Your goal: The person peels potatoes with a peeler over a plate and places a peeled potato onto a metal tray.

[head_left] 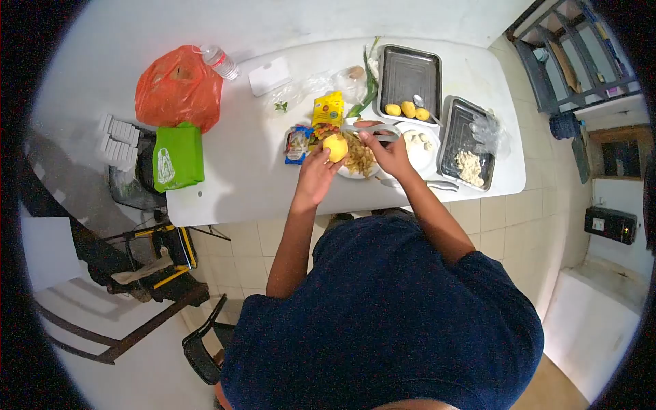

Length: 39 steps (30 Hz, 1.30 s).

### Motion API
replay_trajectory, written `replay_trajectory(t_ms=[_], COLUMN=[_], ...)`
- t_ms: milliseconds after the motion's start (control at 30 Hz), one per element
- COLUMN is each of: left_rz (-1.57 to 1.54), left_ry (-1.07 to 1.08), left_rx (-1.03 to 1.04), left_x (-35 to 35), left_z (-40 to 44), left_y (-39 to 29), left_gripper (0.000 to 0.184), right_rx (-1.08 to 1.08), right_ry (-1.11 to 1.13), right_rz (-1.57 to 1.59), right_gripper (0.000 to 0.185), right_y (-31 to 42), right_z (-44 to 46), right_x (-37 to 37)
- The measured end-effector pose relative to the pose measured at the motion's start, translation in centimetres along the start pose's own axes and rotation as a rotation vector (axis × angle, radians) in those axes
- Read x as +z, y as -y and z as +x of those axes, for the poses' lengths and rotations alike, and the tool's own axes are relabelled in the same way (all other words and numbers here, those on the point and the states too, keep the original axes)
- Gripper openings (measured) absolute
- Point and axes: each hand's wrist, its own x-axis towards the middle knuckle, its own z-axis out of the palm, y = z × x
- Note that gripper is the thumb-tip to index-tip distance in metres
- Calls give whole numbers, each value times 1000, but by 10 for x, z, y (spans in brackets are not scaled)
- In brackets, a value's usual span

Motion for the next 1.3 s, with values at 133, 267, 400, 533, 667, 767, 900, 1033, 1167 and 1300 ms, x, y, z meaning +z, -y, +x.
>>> replay_trajectory(t_ms=[133, 267, 400, 533, 667, 767, 900, 1033, 1167, 1300], left_rz=[172, 372, 573, 575, 600, 615, 658, 644, 625, 598], left_ry=[-87, -175, -294, -372, -387, -418, -402, -437, -445, -435], left_rx=[79, 165, 221, 267, 308, 306, 313, 305, 293, 298], left_x=[13, 22, 28, 28, 33, 42, 38, 33, 32, 27], left_z=[2, 2, 4, 4, 2, -1, 2, 4, 1, 3], left_y=[4, 4, 9, 14, 14, 6, 12, 15, 14, 17], left_gripper=[33, 31, 29, 25, 23, 22, 22, 24, 26, 26], right_rx=[81, -127, -124, -212, -129, 19, -167, -124, 85, 105], right_ry=[77, 106, 134, 138, 114, 84, 122, 70, -5, 68], right_rz=[-48, -152, -181, -269, -174, -94, -192, -101, 15, 41], right_gripper=[24, 25, 25, 25, 25, 24, 25, 25, 24, 25], right_y=[18, 17, 16, 15, 11, 23, 26, 10, 1, -2], right_z=[-3, -1, 0, 1, -1, -4, -1, -2, -6, -7], right_x=[0, 2, 5, 4, -3, -3, 4, 8, 2, 4])
